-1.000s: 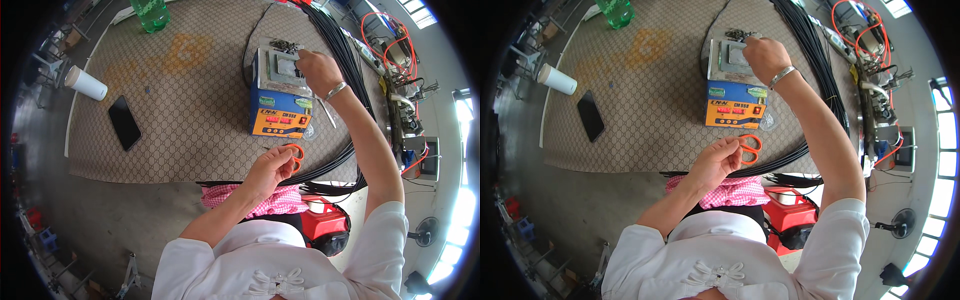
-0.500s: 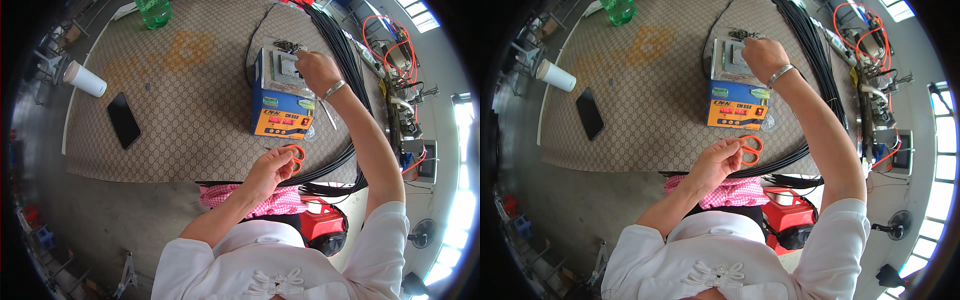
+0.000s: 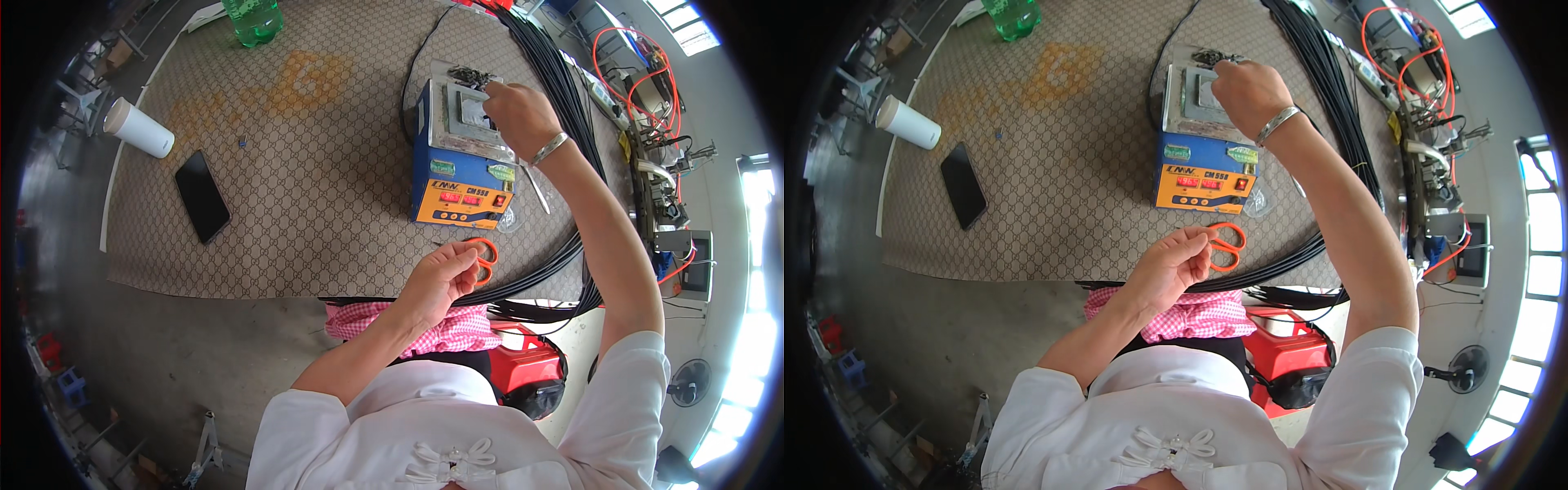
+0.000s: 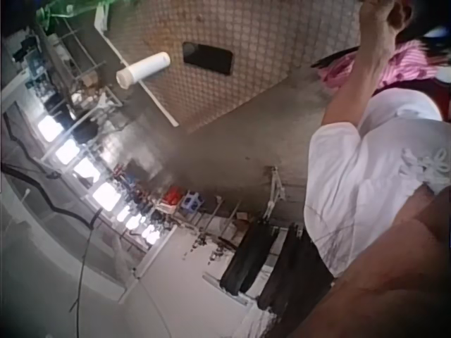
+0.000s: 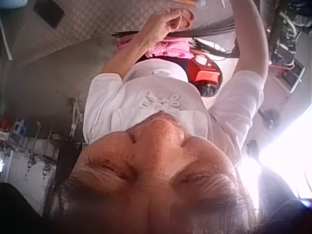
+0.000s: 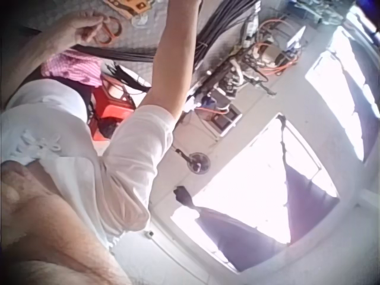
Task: The recorder processes electrical wires by stripping ends and using a benchtop machine for assembly or testing.
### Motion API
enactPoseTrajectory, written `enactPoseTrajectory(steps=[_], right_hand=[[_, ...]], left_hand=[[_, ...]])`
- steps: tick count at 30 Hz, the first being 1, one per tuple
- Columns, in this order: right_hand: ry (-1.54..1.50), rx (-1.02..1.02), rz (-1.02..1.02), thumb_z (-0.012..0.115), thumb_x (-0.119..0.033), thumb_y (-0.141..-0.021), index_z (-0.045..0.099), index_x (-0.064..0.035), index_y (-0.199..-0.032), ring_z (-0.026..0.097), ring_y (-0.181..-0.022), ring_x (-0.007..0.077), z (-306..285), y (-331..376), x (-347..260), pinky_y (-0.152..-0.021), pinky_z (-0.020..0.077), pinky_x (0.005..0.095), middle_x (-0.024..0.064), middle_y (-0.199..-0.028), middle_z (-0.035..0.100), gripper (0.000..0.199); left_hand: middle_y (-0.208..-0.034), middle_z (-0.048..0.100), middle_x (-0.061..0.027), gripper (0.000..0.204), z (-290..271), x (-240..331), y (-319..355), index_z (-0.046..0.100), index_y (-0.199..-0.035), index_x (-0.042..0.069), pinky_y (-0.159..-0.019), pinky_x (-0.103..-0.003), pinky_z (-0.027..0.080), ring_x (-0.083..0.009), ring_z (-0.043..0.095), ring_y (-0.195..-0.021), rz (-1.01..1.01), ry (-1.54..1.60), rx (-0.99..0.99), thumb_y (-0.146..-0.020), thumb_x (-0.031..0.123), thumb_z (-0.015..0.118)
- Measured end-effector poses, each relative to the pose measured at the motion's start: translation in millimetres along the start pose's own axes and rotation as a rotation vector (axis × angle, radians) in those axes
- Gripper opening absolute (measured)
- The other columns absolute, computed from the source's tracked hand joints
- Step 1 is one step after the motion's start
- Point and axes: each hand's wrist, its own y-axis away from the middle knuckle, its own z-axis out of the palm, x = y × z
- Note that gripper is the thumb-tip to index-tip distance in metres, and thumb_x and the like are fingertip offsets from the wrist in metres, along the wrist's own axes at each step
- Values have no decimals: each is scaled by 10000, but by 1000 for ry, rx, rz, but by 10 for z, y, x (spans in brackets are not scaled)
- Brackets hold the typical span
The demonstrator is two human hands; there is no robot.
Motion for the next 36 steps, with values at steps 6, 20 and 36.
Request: enactPoseTrajectory(steps=[6,20,36], right_hand=[[-38,-58,77,575,-51,-714,631,-55,-761,601,-812,215,-65,33,57,-686,510,303,68,-894,577,73],[-243,-208,224,535,-86,-759,635,-26,-794,613,-811,265,91,12,175,-670,498,350,127,-880,621,122],[-246,-151,193,541,-60,-724,639,-22,-776,613,-806,262,163,9,138,-678,500,346,124,-860,623,117]], left_hand=[[-681,530,-6,176,-8,-8,4,549,-966,21,-575,-202,393,-75,468,-597,-8,-4,-4,-882,167,500],[-685,535,-6,183,-31,-10,-1,543,-971,15,-574,-203,392,-75,470,-600,-24,-12,17,-886,169,492],[-687,538,-9,181,-54,-22,-17,544,-965,18,-573,-203,395,-80,474,-596,-23,0,28,-882,172,498]])
